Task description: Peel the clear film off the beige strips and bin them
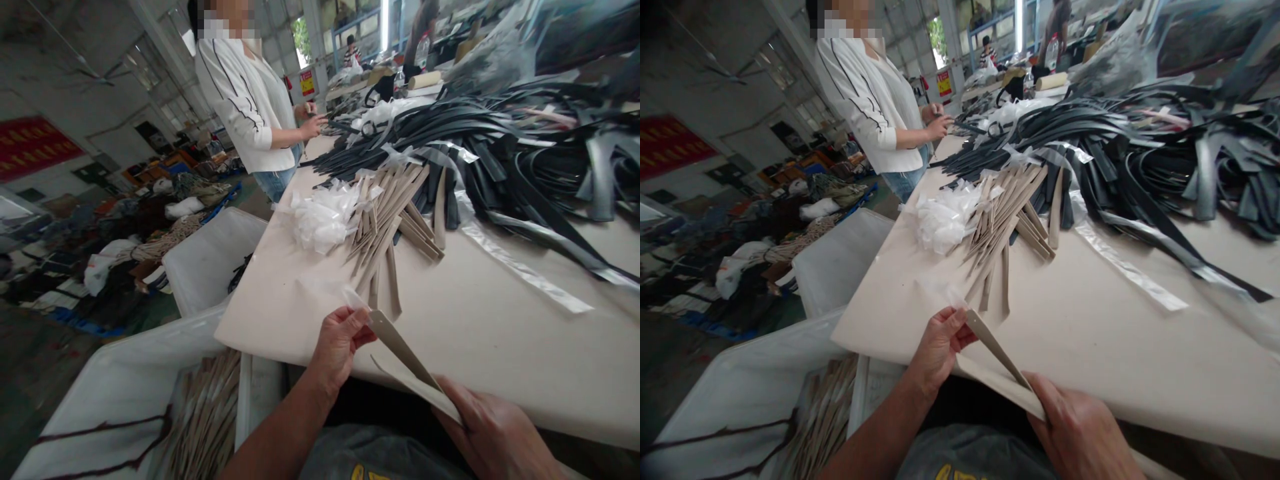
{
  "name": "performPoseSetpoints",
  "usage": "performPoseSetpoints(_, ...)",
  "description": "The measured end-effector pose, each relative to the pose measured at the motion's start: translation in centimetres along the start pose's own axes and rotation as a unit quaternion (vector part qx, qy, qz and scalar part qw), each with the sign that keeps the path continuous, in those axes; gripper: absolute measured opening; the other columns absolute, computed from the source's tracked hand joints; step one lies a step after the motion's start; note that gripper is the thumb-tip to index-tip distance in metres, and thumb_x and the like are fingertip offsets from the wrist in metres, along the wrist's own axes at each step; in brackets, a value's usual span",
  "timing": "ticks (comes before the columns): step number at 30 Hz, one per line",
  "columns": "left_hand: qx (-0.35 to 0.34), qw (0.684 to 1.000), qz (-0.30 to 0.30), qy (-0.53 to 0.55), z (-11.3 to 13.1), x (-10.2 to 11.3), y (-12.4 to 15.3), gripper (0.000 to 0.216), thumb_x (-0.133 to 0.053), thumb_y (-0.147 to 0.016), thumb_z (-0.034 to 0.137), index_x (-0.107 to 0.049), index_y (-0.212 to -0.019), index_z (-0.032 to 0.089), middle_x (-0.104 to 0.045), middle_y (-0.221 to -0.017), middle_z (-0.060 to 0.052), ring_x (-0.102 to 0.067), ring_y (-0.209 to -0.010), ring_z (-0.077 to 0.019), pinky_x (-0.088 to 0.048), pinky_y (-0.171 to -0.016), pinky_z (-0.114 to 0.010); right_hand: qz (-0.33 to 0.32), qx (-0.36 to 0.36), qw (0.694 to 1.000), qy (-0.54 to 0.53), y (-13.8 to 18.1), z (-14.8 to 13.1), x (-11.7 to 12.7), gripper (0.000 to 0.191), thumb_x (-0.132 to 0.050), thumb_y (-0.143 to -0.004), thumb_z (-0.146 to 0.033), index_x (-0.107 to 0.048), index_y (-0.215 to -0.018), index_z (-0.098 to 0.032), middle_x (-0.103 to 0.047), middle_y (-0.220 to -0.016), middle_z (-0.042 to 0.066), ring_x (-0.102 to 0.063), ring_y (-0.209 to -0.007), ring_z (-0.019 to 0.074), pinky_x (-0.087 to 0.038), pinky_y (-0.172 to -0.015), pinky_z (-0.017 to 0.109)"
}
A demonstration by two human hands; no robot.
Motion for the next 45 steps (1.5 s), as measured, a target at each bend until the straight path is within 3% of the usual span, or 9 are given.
performPoseSetpoints(4, 0.001, 0.999, -0.025, -0.043, -0.4, -0.2, 0.2, 0.035, -0.085, -0.058, 0.040, -0.069, -0.071, 0.011, -0.069, -0.068, -0.004, -0.062, -0.059, -0.0123, -0.049, -0.063, -0.025, -0.016, -0.035, 0.999, -0.026, -0.6, 0.1, -0.1, 0.013, -0.047, -0.087, -0.022, -0.056, -0.095, -0.024, -0.067, -0.064, 0.000, -0.064, -0.051, 0.0188, -0.045, -0.048, 0.025)
performPoseSetpoints(8, 0.020, 0.996, -0.055, -0.066, -1.4, -0.8, 0.9, 0.034, -0.084, -0.060, 0.039, -0.071, -0.074, 0.010, -0.069, -0.070, -0.004, -0.059, -0.059, -0.0106, -0.049, -0.063, -0.025, -0.111, -0.130, 0.966, -0.193, -1.9, -0.4, -0.4, 0.025, -0.036, -0.094, -0.033, -0.057, -0.087, -0.022, -0.065, -0.065, 0.001, -0.061, -0.053, 0.0160, -0.047, -0.050, 0.024)
performPoseSetpoints(12, -0.010, 0.997, -0.026, -0.068, -0.9, -0.3, 0.6, 0.033, -0.083, -0.061, 0.038, -0.068, -0.069, 0.010, -0.066, -0.064, -0.003, -0.057, -0.056, -0.0093, -0.048, -0.060, -0.023, -0.157, -0.218, 0.914, -0.305, -1.9, -0.8, -0.4, 0.050, -0.029, -0.096, -0.052, -0.062, -0.076, -0.020, -0.061, -0.059, 0.002, -0.057, -0.052, 0.0156, -0.045, -0.050, 0.024)
performPoseSetpoints(16, -0.050, 0.998, 0.026, -0.036, 0.8, 1.1, -0.1, 0.034, -0.084, -0.058, 0.039, -0.066, -0.067, 0.012, -0.065, -0.061, -0.001, -0.057, -0.054, -0.0098, -0.047, -0.059, -0.023, -0.166, -0.240, 0.902, -0.320, -0.6, -0.6, -0.5, 0.049, -0.040, -0.090, -0.058, -0.058, -0.067, -0.020, -0.056, -0.054, 0.000, -0.052, -0.046, 0.0138, -0.041, -0.044, 0.022)
performPoseSetpoints(25, -0.005, 0.996, -0.077, -0.052, -2.9, -0.7, 2.1, 0.029, -0.078, -0.068, 0.037, -0.073, -0.080, 0.011, -0.069, -0.074, -0.006, -0.060, -0.068, -0.0142, -0.047, -0.070, -0.027, -0.050, -0.192, 0.939, -0.280, -4.4, -1.5, -0.3, 0.039, -0.043, -0.091, -0.050, -0.055, -0.066, -0.022, -0.053, -0.048, -0.003, -0.052, -0.040, 0.0128, -0.042, -0.042, 0.022)
performPoseSetpoints(30, -0.100, 0.994, -0.016, 0.050, -0.5, -0.1, 1.2, 0.029, -0.079, -0.067, 0.036, -0.074, -0.085, 0.015, -0.071, -0.085, -0.006, -0.061, -0.077, -0.0143, -0.047, -0.078, -0.027, -0.077, -0.175, 0.941, -0.278, -5.1, -1.8, -1.1, 0.034, -0.044, -0.090, -0.047, -0.052, -0.069, -0.023, -0.057, -0.054, -0.003, -0.053, -0.041, 0.0124, -0.042, -0.042, 0.021)
performPoseSetpoints(36, -0.055, 0.996, -0.066, 0.011, -1.4, -0.4, 1.4, 0.023, -0.077, -0.070, 0.032, -0.072, -0.077, 0.011, -0.067, -0.069, -0.004, -0.057, -0.063, -0.0117, -0.047, -0.072, -0.027, -0.041, -0.141, 0.954, -0.262, -5.9, -1.8, -1.7, 0.034, -0.042, -0.092, -0.047, -0.053, -0.071, -0.023, -0.053, -0.050, -0.004, -0.052, -0.042, 0.0131, -0.042, -0.044, 0.022)
performPoseSetpoints(41, -0.117, 0.989, 0.004, 0.093, 0.5, 0.5, 0.8, 0.027, -0.081, -0.065, 0.035, -0.072, -0.079, 0.014, -0.071, -0.080, -0.004, -0.060, -0.069, -0.0121, -0.047, -0.069, -0.025, -0.065, -0.139, 0.954, -0.258, -5.7, -2.1, -1.8, 0.032, -0.044, -0.092, -0.045, -0.052, -0.070, -0.023, -0.055, -0.054, -0.003, -0.054, -0.044, 0.0127, -0.042, -0.045, 0.021)
performPoseSetpoints(45, -0.049, 0.998, -0.024, 0.035, -0.9, 0.2, 1.3, 0.024, -0.080, -0.067, 0.033, -0.071, -0.074, 0.012, -0.068, -0.070, -0.004, -0.058, -0.063, -0.0110, -0.045, -0.064, -0.023, -0.029, -0.135, 0.959, -0.248, -5.9, -2.4, -1.4, 0.034, -0.044, -0.091, -0.047, -0.053, -0.068, -0.023, -0.052, -0.049, -0.004, -0.052, -0.042, 0.0133, -0.041, -0.044, 0.021)
Point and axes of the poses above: each hand's wrist, its own y-axis away from the middle knuckle, its own x-axis out of the back of the hand, z = x × y, the point moved 3 cm from there along -y, towards the middle knuckle
